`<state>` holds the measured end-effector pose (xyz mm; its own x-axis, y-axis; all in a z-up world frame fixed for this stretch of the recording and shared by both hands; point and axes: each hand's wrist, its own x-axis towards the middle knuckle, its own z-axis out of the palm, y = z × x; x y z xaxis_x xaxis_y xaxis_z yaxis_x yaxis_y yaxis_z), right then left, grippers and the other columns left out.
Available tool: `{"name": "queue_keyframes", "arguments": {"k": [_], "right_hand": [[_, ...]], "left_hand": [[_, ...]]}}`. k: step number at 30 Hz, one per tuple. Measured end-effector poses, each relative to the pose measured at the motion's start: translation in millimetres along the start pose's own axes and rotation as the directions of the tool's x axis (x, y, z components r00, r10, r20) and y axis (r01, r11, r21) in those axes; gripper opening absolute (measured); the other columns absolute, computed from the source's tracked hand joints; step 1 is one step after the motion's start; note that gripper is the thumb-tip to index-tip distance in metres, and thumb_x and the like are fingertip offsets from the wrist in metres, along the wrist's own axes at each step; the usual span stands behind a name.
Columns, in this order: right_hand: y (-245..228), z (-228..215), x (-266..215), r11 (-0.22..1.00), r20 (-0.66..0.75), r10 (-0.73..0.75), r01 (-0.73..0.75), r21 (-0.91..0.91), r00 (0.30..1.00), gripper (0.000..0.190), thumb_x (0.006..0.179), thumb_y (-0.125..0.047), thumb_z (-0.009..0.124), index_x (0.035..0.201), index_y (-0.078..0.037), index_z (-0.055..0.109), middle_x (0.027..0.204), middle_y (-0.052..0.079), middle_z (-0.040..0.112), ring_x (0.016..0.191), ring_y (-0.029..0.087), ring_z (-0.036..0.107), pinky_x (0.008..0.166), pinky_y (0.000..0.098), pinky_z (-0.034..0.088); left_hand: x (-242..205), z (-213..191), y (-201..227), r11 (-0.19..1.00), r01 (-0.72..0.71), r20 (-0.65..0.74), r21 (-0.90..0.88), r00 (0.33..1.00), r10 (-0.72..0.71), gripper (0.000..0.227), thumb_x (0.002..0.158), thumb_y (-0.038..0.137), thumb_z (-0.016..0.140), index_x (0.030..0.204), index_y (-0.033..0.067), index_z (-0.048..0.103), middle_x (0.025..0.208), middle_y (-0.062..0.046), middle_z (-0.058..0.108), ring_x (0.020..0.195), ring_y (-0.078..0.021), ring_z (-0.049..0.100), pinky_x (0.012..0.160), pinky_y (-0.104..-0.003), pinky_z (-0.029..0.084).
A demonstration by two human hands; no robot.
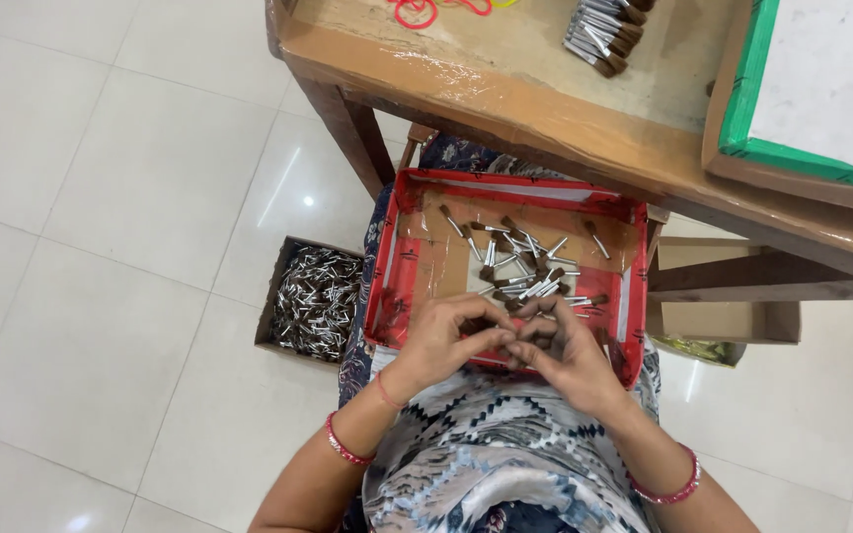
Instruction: The person sits on the floor with a red tray on their lap and repeatedly picks up small cylindrical metal parts, rubs them between their palms, and places them into a stack on the table. They occasionally inspect the parts and adjust the stack.
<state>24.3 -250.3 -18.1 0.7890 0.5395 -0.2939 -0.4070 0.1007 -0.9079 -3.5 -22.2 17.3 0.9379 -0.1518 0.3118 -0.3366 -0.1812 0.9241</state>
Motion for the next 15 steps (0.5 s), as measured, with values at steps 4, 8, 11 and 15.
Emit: {"name": "queue_keyframes", "arguments": {"k": [4, 8, 11, 15], "right_hand": [[-13.9, -1.9, -17.3, 0.936, -0.004, 0.016, -0.017, -0.351, 1.000, 0.036, 0.092, -0.004, 0.068, 0.124, -0.002, 0.052, 0.089, 0.007, 0.073, 0.081, 0.014, 0.071, 0.076, 0.0291, 0.060], [-29.8, 3.2, -27.8, 0.795, -0.033, 0.031, -0.045, -0.606, 0.999, 0.049, 0.091, -0.004, 0.069, 0.138, -0.009, 0.057, 0.081, 0.008, 0.074, 0.075, 0.015, 0.070, 0.071, 0.0302, 0.059], [-32.7, 12.9, -31.3, 0.762, 0.054, -0.041, 0.066, -0.645, 0.998, 0.059, 0.089, -0.003, 0.069, 0.145, -0.011, 0.050, 0.085, 0.008, 0.074, 0.079, 0.015, 0.072, 0.075, 0.0317, 0.058], [-35.9, -2.8, -38.5, 0.801, 0.009, 0.012, -0.004, -0.598, 1.000, 0.058, 0.089, -0.004, 0.067, 0.144, -0.011, 0.050, 0.085, 0.008, 0.073, 0.078, 0.017, 0.072, 0.074, 0.0329, 0.060]], "left_hand": [[-6.3, -25.3, -1.1, 0.950, 0.312, 0.035, -0.014, 0.950, -0.311, 0.014, 0.089, 0.014, 0.076, 0.096, 0.0025, 0.078, 0.089, -0.009, 0.078, 0.077, -0.0130, 0.073, 0.069, -0.026, 0.059], [-4.5, -18.0, 8.3, 0.849, 0.509, -0.036, 0.143, 0.860, -0.510, 0.013, 0.094, 0.017, 0.074, 0.098, 0.0051, 0.079, 0.080, -0.011, 0.078, 0.071, -0.0158, 0.074, 0.066, -0.029, 0.057], [-10.3, 11.9, 9.3, 0.994, 0.103, 0.161, 0.033, 0.981, -0.107, 0.023, 0.089, 0.014, 0.077, 0.105, -0.0011, 0.073, 0.098, -0.014, 0.075, 0.084, -0.0195, 0.073, 0.075, -0.031, 0.057], [-1.2, 4.3, -3.6, 0.992, 0.099, 0.197, 0.082, 0.974, -0.113, 0.014, 0.090, 0.015, 0.077, 0.097, 0.0025, 0.077, 0.089, -0.012, 0.076, 0.081, -0.0237, 0.073, 0.074, -0.033, 0.056]]}}
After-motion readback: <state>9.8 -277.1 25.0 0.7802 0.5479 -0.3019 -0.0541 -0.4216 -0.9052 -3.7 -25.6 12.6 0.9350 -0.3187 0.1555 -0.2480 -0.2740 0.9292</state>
